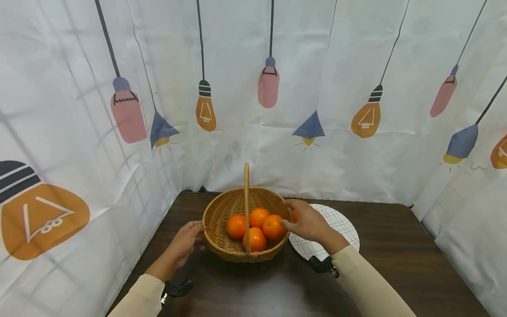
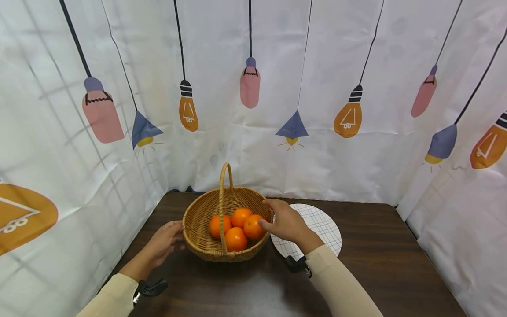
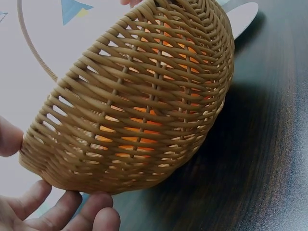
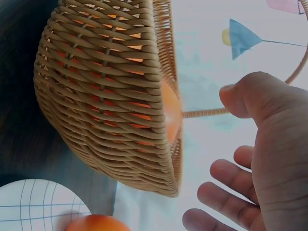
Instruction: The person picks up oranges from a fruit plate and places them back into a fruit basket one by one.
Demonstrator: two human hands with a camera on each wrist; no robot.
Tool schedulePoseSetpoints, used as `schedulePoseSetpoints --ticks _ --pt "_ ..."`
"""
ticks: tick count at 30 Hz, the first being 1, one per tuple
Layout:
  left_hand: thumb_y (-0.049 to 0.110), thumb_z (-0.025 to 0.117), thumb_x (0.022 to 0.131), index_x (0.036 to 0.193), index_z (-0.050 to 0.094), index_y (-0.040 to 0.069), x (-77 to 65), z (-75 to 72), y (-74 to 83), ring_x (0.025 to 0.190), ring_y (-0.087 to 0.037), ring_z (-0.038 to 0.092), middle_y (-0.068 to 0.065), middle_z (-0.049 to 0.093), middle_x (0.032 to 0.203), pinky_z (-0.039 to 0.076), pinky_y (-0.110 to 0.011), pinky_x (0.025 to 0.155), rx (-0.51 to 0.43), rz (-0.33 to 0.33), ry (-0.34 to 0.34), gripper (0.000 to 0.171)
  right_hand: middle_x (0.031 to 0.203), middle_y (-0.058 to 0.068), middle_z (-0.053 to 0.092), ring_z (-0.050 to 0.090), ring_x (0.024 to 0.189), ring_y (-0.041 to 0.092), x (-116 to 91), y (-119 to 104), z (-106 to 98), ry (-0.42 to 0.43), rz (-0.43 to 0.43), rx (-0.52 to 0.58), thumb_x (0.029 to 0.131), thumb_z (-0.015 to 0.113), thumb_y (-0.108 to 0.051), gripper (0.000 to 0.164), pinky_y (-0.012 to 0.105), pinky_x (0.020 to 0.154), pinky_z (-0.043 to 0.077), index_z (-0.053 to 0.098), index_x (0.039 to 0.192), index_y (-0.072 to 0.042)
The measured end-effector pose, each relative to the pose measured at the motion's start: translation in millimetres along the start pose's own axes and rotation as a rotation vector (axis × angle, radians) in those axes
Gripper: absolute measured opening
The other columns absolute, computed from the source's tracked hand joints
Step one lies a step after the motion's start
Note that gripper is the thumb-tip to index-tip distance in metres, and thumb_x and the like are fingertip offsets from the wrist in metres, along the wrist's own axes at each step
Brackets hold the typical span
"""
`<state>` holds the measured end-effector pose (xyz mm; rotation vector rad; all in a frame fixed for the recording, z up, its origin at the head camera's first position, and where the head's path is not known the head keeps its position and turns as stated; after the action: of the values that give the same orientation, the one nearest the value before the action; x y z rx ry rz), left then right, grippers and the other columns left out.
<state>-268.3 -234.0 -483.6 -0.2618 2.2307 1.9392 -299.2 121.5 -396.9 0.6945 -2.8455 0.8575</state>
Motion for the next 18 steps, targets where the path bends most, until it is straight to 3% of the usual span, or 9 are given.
schedulePoseSetpoints --ticks 13,18 --pt "0.027 0.048 0.106 0.141 0.046 -0.005 2.1 -0.3 -0.2 0.096 -0.023 0.063 -0.019 0.060 0.123 0.055 -0.042 0.078 0.001 0.014 -0.010 0.047 0.134 0.006 0.064 0.059 0.123 0.027 -1 15 3 0.002 -0.011 0.036 0.091 0.078 -0.033 0.059 0.053 0.099 0.048 0.059 0.141 -0.009" --pt "0.027 0.048 0.106 0.142 0.045 -0.005 3.7 -0.1 -1.2 0.097 -0.024 0.063 -0.020 0.059 0.124 0.055 -0.043 0.079 0.003 0.010 -0.012 0.048 0.138 0.009 0.060 0.057 0.125 0.030 -4 28 -2 0.021 0.018 -0.009 0.091 0.077 -0.037 0.061 0.054 0.099 0.048 0.057 0.143 -0.010"
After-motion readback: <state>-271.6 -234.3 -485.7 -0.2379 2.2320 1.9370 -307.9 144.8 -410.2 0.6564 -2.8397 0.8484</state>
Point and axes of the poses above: each hand's wrist, its own x-axis towards the middle knuckle, its own z-axis out of the palm, y = z × x, the point moved 8 cm from there along x, towards the middle knuckle
